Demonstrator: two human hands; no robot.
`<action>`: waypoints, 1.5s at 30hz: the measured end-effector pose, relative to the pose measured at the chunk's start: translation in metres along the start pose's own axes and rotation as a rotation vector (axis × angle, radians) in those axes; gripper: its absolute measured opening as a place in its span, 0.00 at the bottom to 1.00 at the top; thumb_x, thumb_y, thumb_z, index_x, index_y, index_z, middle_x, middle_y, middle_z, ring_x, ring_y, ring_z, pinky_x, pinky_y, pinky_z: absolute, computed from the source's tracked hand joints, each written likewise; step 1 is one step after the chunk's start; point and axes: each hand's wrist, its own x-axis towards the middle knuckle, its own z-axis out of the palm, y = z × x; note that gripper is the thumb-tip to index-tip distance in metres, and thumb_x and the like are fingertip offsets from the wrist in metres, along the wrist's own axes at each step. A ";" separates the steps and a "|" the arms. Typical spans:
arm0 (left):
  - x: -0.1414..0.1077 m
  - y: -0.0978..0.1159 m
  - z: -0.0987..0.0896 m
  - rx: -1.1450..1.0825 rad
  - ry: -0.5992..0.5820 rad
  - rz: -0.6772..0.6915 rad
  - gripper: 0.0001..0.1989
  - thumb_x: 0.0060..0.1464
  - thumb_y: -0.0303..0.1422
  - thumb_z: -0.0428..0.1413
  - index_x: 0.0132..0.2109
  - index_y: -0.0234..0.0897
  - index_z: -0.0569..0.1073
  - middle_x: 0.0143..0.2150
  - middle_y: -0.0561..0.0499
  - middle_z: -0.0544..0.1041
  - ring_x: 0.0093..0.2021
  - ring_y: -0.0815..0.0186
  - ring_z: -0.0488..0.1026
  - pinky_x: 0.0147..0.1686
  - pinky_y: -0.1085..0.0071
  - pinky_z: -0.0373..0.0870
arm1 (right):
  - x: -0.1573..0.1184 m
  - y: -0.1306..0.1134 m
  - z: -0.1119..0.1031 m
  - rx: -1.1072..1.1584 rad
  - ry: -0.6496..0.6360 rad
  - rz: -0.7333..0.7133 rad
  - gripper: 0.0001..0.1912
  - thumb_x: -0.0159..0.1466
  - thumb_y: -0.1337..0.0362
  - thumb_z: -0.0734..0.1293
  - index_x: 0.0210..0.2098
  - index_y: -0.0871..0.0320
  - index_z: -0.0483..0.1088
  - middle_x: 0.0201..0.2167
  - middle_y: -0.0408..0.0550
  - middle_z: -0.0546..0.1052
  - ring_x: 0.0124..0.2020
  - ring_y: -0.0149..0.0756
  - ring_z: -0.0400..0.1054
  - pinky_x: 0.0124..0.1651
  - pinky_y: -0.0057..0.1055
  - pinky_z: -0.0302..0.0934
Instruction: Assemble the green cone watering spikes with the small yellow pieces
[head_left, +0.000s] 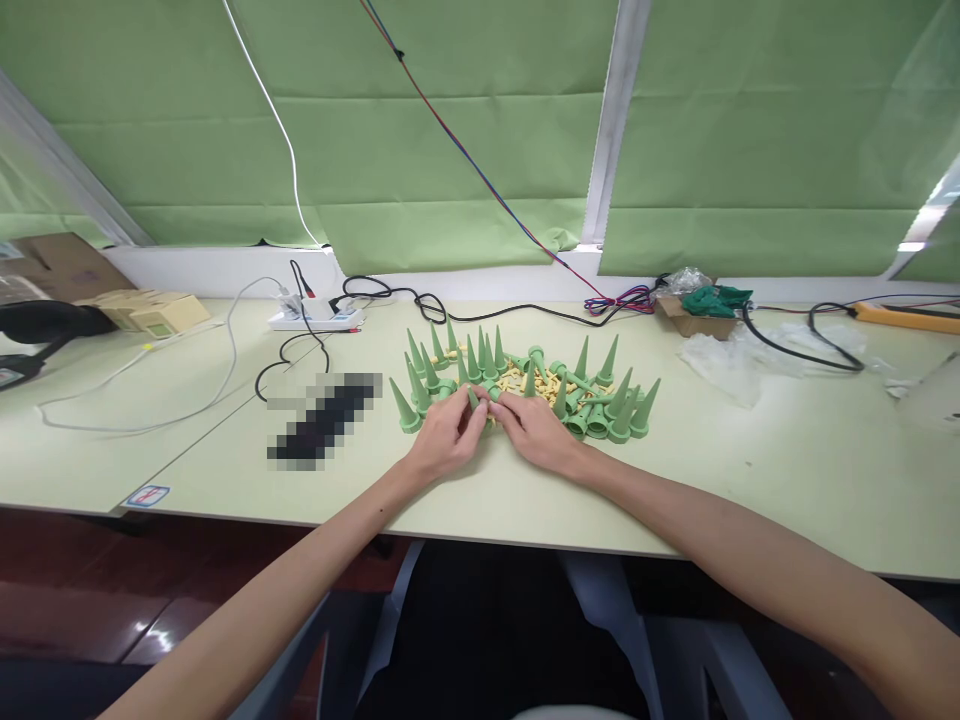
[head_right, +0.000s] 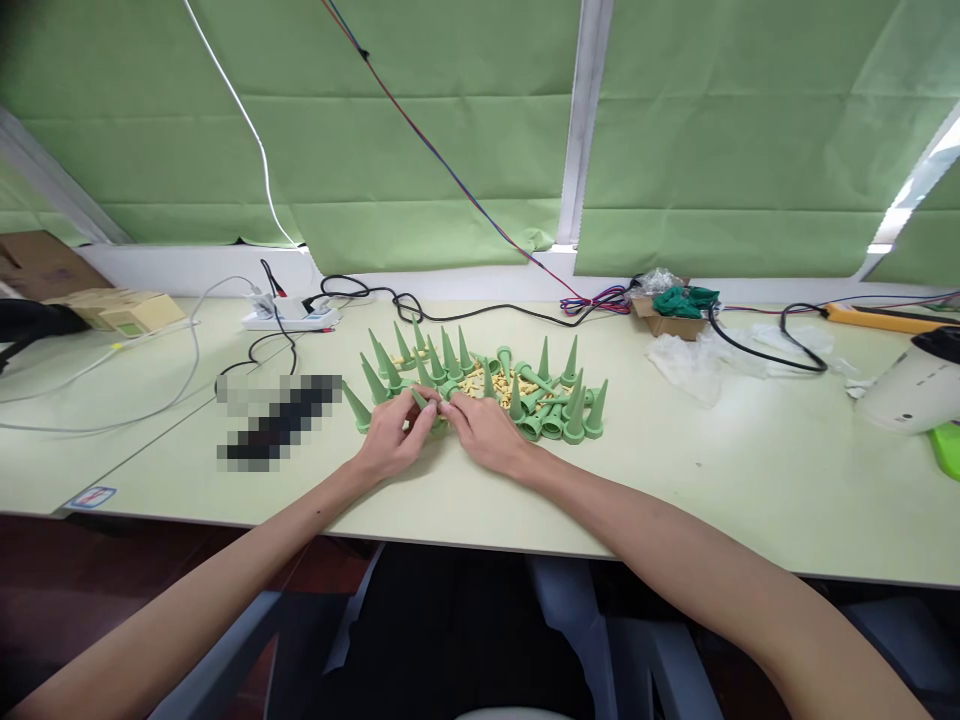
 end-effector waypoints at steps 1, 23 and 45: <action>0.000 0.000 0.000 0.005 0.001 -0.003 0.05 0.62 0.32 0.48 0.40 0.37 0.67 0.30 0.53 0.73 0.20 0.73 0.61 0.23 0.72 0.60 | 0.000 0.000 0.000 -0.002 0.000 0.012 0.18 0.72 0.58 0.54 0.27 0.56 0.60 0.21 0.40 0.65 0.21 0.30 0.56 0.28 0.28 0.47; 0.003 0.001 0.000 0.018 0.054 -0.044 0.05 0.62 0.32 0.48 0.38 0.37 0.65 0.31 0.53 0.74 0.19 0.74 0.61 0.23 0.72 0.60 | -0.002 -0.002 -0.001 0.050 0.019 0.059 0.09 0.70 0.57 0.59 0.37 0.55 0.64 0.20 0.38 0.68 0.21 0.31 0.59 0.29 0.28 0.51; 0.002 -0.001 0.002 0.016 0.012 -0.036 0.05 0.63 0.32 0.48 0.39 0.37 0.66 0.29 0.52 0.73 0.20 0.72 0.60 0.24 0.71 0.60 | -0.001 -0.002 -0.003 0.074 0.000 0.010 0.08 0.70 0.62 0.57 0.35 0.55 0.64 0.23 0.39 0.68 0.22 0.31 0.59 0.29 0.28 0.51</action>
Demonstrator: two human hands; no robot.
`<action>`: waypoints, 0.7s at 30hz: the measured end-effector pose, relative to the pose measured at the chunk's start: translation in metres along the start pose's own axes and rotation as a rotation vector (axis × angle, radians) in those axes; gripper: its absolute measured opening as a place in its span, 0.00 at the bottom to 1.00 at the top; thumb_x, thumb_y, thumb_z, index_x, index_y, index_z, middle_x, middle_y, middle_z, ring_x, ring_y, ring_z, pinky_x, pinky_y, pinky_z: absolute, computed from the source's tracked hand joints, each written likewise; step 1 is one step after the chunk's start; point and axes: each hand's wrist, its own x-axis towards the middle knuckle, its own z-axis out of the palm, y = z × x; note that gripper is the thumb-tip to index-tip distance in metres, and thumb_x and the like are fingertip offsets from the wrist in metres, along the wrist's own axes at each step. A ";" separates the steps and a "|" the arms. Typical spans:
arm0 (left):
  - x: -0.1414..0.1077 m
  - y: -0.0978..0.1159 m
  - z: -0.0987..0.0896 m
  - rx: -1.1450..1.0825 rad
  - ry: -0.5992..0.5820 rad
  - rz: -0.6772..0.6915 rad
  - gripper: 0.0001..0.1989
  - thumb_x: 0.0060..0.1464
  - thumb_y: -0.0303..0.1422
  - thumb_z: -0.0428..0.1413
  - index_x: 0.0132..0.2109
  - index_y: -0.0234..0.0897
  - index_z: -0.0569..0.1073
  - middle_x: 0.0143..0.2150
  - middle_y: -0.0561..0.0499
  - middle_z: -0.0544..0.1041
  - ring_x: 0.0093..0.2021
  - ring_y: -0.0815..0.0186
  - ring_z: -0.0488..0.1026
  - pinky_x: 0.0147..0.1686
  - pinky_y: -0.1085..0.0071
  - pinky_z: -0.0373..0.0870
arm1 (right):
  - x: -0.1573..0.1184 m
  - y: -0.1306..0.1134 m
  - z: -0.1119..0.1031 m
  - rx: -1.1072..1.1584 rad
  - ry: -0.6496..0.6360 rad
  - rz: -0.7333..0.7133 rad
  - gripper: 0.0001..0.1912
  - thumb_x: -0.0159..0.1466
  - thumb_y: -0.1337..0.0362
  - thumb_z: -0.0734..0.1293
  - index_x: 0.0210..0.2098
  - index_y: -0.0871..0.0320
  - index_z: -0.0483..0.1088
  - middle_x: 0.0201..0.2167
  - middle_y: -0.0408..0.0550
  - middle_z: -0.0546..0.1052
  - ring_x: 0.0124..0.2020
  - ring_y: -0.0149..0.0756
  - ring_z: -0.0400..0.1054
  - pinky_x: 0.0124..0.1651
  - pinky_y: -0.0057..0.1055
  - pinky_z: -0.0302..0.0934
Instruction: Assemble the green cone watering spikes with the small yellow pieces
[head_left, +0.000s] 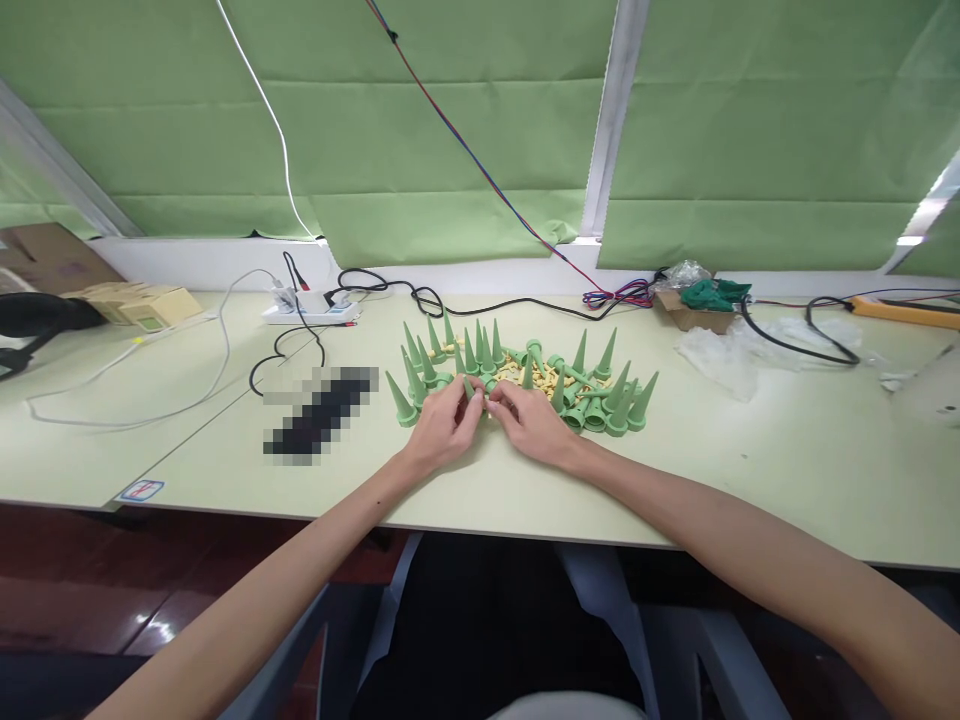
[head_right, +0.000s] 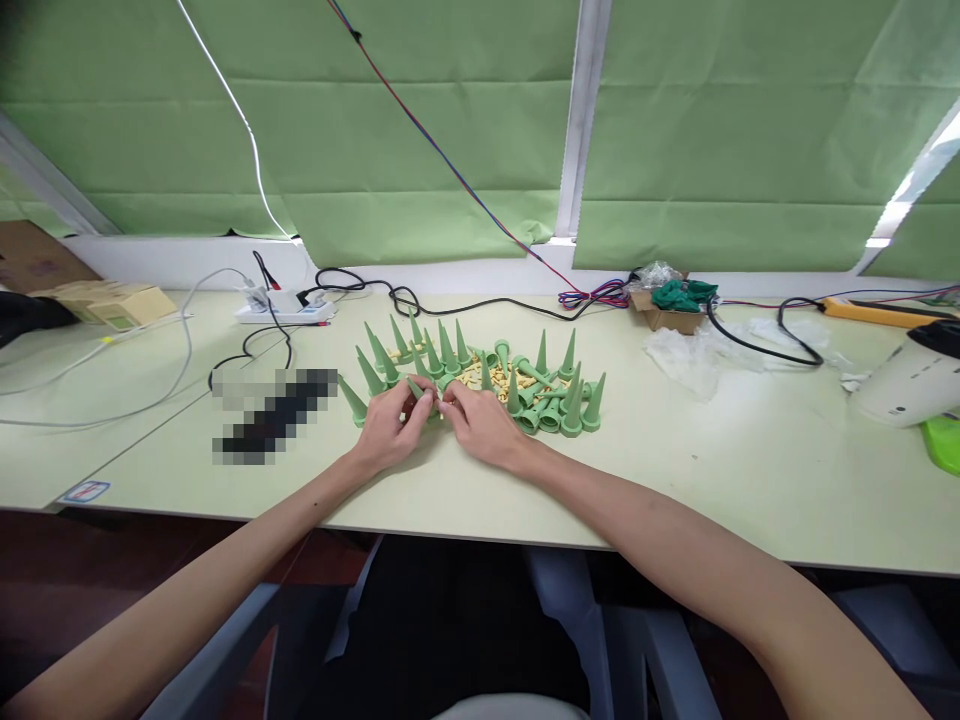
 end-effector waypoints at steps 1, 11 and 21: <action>0.000 0.000 0.000 0.000 -0.002 0.002 0.05 0.63 0.32 0.48 0.39 0.37 0.66 0.29 0.52 0.73 0.20 0.72 0.60 0.24 0.71 0.60 | 0.000 0.000 0.000 -0.001 0.003 -0.007 0.09 0.70 0.62 0.57 0.34 0.55 0.64 0.24 0.39 0.68 0.22 0.31 0.59 0.29 0.28 0.51; 0.000 0.002 -0.001 0.021 -0.003 -0.002 0.05 0.62 0.32 0.48 0.39 0.37 0.67 0.29 0.53 0.73 0.19 0.73 0.61 0.24 0.72 0.61 | 0.001 0.004 0.003 -0.015 0.009 0.000 0.10 0.70 0.62 0.57 0.33 0.56 0.64 0.23 0.39 0.67 0.23 0.30 0.59 0.30 0.27 0.51; 0.001 0.004 -0.002 0.050 0.005 -0.019 0.05 0.62 0.32 0.48 0.39 0.37 0.66 0.28 0.55 0.72 0.19 0.74 0.62 0.24 0.73 0.61 | 0.002 0.003 0.001 0.019 -0.010 0.001 0.07 0.68 0.61 0.60 0.35 0.56 0.65 0.20 0.36 0.66 0.21 0.29 0.58 0.28 0.27 0.51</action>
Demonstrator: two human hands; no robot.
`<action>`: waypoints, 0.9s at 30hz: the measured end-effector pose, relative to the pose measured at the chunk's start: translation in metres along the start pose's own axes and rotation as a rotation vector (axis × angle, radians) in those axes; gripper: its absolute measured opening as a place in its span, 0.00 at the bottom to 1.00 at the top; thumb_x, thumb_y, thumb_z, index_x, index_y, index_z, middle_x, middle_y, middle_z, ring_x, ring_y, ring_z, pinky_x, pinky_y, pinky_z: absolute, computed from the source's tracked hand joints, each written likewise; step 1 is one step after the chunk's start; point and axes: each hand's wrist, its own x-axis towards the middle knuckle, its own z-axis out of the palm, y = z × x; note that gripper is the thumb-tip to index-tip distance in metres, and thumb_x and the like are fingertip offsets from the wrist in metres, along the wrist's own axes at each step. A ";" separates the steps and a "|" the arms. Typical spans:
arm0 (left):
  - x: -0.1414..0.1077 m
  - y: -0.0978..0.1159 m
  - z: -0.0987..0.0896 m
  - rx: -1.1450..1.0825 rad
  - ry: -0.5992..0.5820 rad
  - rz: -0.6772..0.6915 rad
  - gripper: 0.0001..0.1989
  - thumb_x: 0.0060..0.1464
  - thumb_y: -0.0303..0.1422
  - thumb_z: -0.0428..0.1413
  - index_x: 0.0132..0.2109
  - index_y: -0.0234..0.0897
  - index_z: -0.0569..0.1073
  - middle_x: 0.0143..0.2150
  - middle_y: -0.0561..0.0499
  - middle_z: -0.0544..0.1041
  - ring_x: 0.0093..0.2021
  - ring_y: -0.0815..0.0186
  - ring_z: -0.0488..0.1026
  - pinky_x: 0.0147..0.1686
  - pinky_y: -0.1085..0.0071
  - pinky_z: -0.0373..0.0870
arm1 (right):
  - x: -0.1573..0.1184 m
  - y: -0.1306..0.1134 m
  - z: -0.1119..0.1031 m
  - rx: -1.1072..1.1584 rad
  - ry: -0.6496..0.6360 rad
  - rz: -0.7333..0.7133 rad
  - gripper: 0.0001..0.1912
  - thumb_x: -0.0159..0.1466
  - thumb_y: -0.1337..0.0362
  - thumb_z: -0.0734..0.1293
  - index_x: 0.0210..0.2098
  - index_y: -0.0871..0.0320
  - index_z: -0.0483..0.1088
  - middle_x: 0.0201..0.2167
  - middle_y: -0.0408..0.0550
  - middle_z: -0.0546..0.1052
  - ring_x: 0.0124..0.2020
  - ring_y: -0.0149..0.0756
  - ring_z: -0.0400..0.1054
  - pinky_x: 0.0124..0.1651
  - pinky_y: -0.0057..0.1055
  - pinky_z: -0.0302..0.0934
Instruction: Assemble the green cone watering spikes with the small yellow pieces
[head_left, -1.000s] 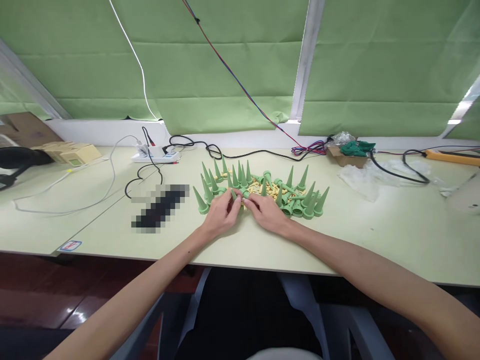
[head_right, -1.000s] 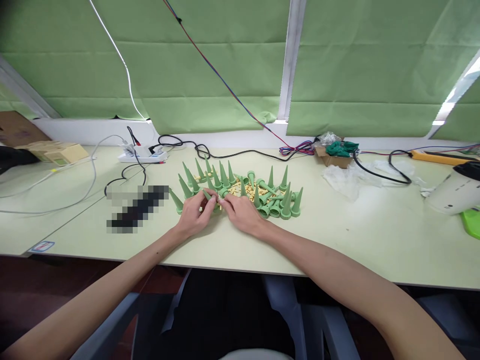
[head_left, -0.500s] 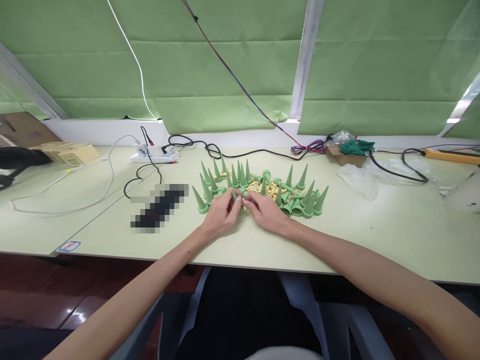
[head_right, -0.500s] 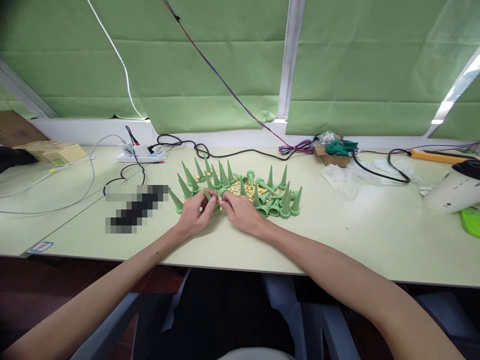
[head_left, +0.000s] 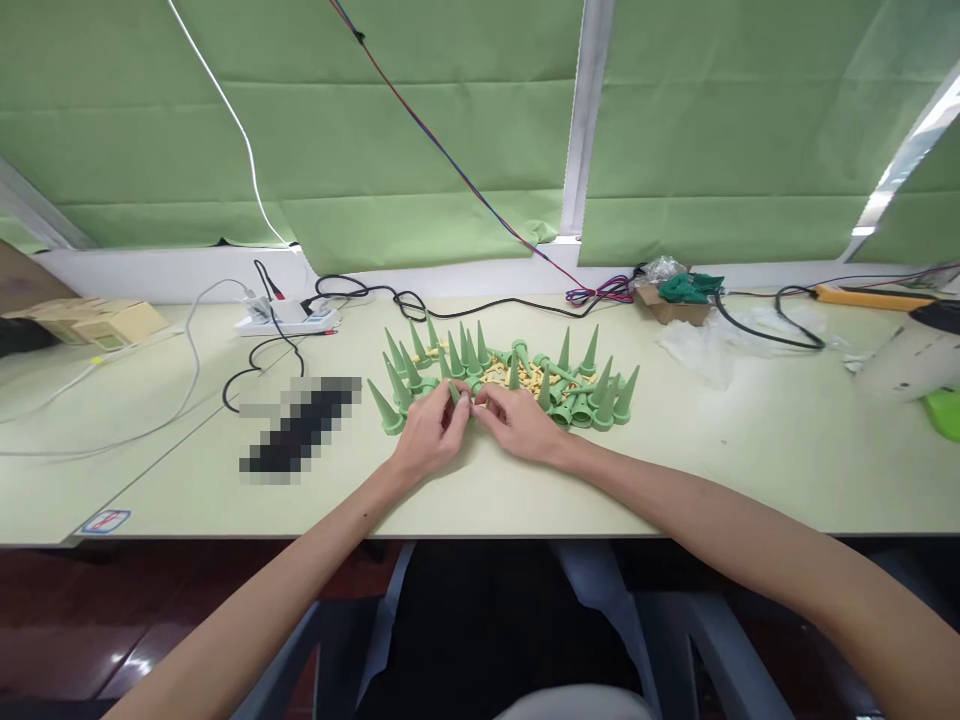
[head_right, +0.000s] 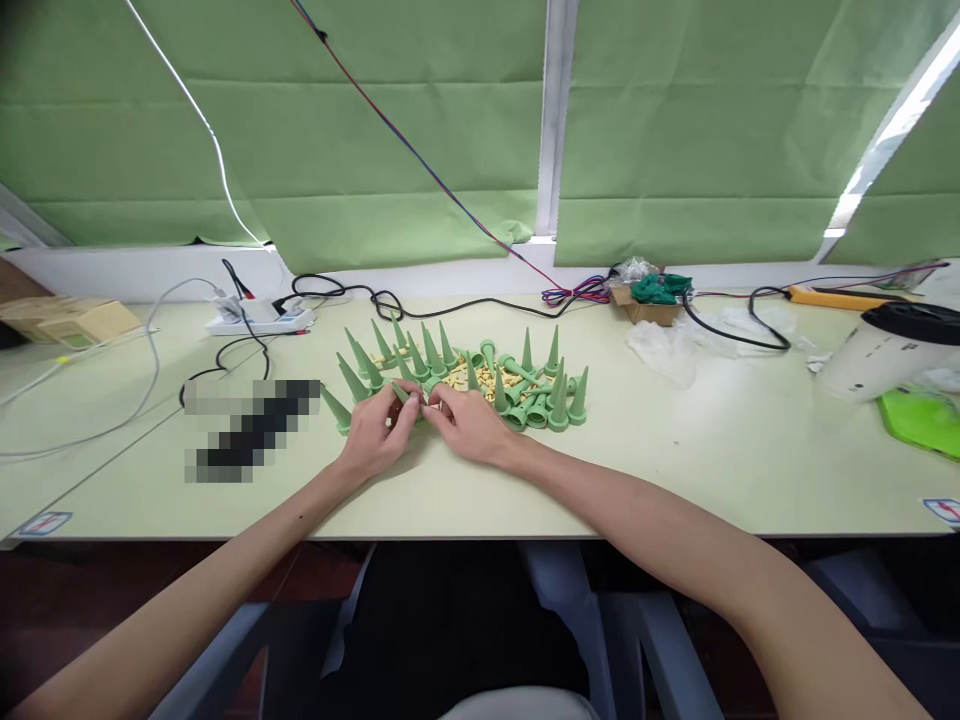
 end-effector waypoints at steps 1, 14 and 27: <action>0.000 0.000 0.000 -0.004 0.000 -0.004 0.05 0.62 0.32 0.48 0.38 0.37 0.66 0.30 0.54 0.73 0.19 0.74 0.62 0.24 0.73 0.61 | 0.000 0.000 0.000 0.007 -0.005 -0.001 0.06 0.67 0.61 0.61 0.36 0.57 0.65 0.20 0.36 0.66 0.21 0.29 0.59 0.29 0.27 0.52; 0.002 0.002 0.000 -0.014 0.004 -0.003 0.05 0.62 0.31 0.47 0.37 0.37 0.65 0.35 0.53 0.74 0.20 0.75 0.62 0.25 0.73 0.61 | 0.001 0.003 -0.004 0.028 -0.067 -0.062 0.05 0.65 0.63 0.64 0.39 0.57 0.64 0.22 0.37 0.68 0.23 0.30 0.61 0.30 0.27 0.54; 0.002 0.004 -0.002 -0.027 -0.010 0.041 0.08 0.64 0.31 0.45 0.36 0.37 0.66 0.34 0.50 0.76 0.24 0.73 0.66 0.28 0.72 0.64 | 0.002 0.003 -0.002 -0.022 -0.026 -0.003 0.13 0.70 0.57 0.59 0.32 0.56 0.65 0.20 0.38 0.67 0.22 0.29 0.59 0.30 0.27 0.51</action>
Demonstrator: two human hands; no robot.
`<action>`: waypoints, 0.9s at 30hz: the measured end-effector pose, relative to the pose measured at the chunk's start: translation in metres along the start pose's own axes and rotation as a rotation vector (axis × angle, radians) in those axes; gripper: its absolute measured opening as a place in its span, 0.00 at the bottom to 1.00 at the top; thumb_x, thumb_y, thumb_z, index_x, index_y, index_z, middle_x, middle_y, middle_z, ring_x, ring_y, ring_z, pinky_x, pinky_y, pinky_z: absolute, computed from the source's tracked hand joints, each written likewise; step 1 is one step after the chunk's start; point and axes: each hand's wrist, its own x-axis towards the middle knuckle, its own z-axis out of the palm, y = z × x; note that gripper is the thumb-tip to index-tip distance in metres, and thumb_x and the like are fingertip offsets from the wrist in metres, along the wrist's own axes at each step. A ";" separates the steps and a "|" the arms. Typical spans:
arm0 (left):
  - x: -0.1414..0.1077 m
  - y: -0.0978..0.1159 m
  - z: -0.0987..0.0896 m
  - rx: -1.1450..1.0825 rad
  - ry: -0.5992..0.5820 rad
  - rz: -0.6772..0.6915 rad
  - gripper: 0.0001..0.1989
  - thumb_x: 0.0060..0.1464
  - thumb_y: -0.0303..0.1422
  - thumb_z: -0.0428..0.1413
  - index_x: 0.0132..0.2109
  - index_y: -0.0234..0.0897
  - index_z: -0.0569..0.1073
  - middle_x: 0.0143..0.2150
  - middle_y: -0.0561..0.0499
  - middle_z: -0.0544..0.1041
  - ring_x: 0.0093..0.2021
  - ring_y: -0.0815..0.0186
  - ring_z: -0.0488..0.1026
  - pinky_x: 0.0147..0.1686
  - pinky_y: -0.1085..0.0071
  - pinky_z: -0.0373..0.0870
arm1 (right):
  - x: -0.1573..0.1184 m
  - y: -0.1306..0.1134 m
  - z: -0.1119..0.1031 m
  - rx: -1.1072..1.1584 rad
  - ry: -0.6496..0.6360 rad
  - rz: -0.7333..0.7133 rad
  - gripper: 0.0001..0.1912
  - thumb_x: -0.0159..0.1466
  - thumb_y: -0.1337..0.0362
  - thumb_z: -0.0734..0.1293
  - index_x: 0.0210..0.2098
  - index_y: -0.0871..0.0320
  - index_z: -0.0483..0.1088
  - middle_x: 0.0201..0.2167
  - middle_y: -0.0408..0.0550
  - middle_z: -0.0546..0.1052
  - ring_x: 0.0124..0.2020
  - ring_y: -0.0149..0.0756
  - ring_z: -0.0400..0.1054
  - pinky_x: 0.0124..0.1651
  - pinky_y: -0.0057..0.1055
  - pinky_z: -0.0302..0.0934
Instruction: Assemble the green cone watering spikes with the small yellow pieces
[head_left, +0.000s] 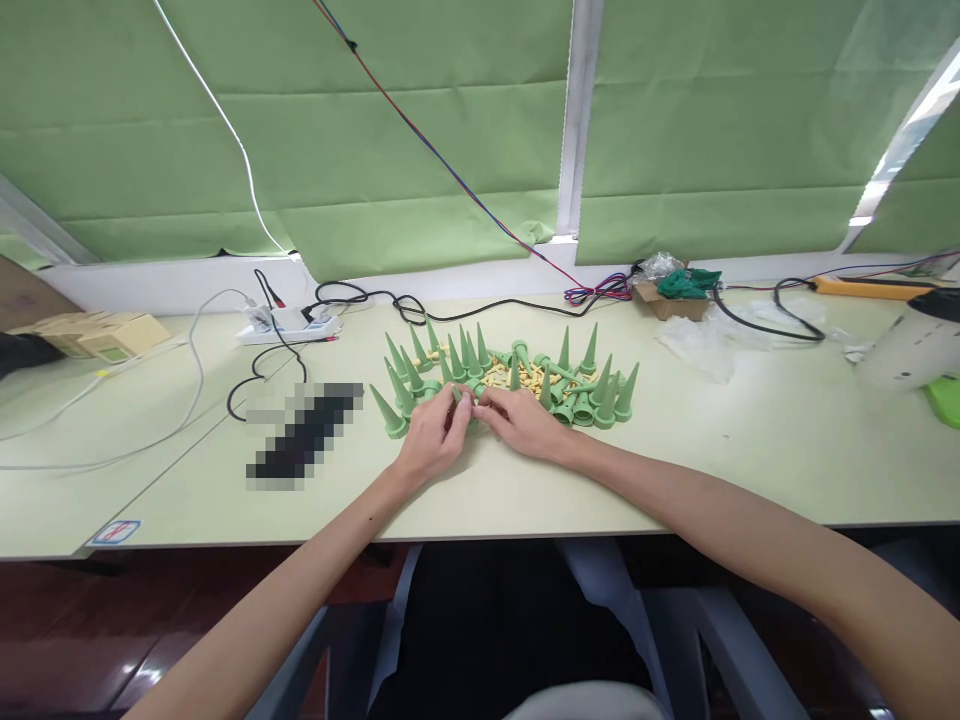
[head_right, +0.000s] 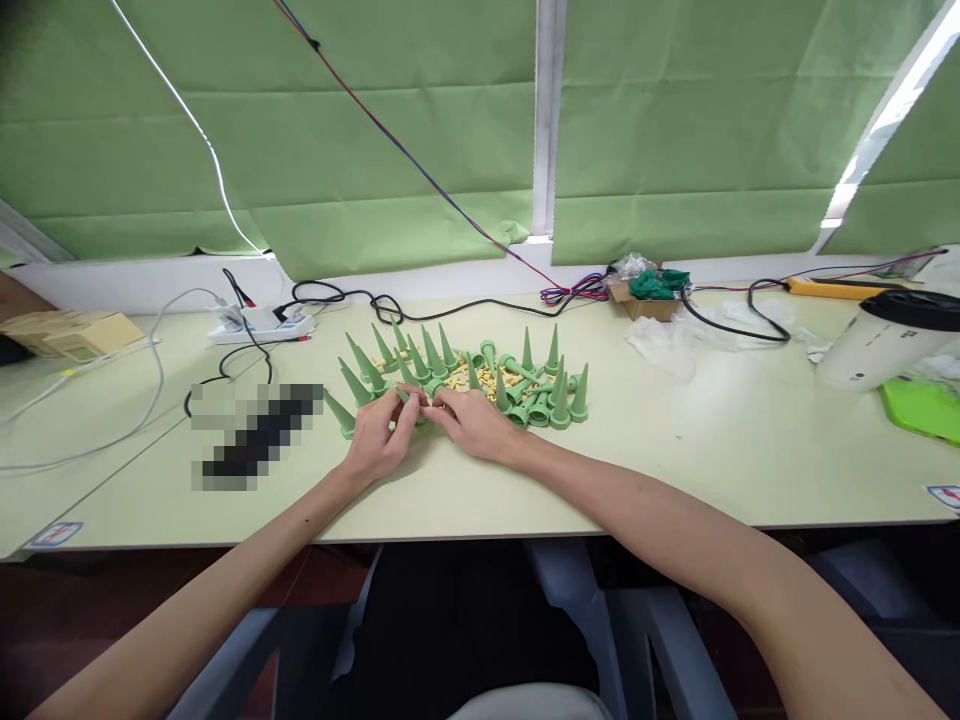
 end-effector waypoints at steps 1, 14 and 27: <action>0.001 0.001 0.000 0.000 0.006 -0.013 0.08 0.64 0.31 0.45 0.36 0.37 0.66 0.35 0.50 0.76 0.23 0.73 0.66 0.27 0.72 0.63 | 0.000 -0.001 0.000 0.005 0.008 0.008 0.12 0.70 0.56 0.59 0.33 0.56 0.65 0.19 0.37 0.66 0.21 0.29 0.58 0.30 0.27 0.51; -0.001 0.000 0.000 -0.007 0.001 -0.016 0.08 0.64 0.32 0.45 0.37 0.37 0.66 0.33 0.50 0.77 0.22 0.72 0.66 0.27 0.72 0.63 | 0.001 -0.001 0.001 -0.073 0.016 -0.005 0.17 0.72 0.62 0.55 0.26 0.56 0.59 0.20 0.38 0.62 0.21 0.29 0.54 0.29 0.28 0.48; 0.000 0.002 -0.002 -0.025 0.033 -0.049 0.10 0.65 0.33 0.45 0.37 0.36 0.67 0.34 0.50 0.76 0.22 0.73 0.64 0.26 0.73 0.63 | -0.001 -0.004 -0.001 -0.055 -0.002 -0.028 0.12 0.70 0.63 0.57 0.31 0.57 0.63 0.22 0.39 0.65 0.22 0.29 0.57 0.30 0.27 0.50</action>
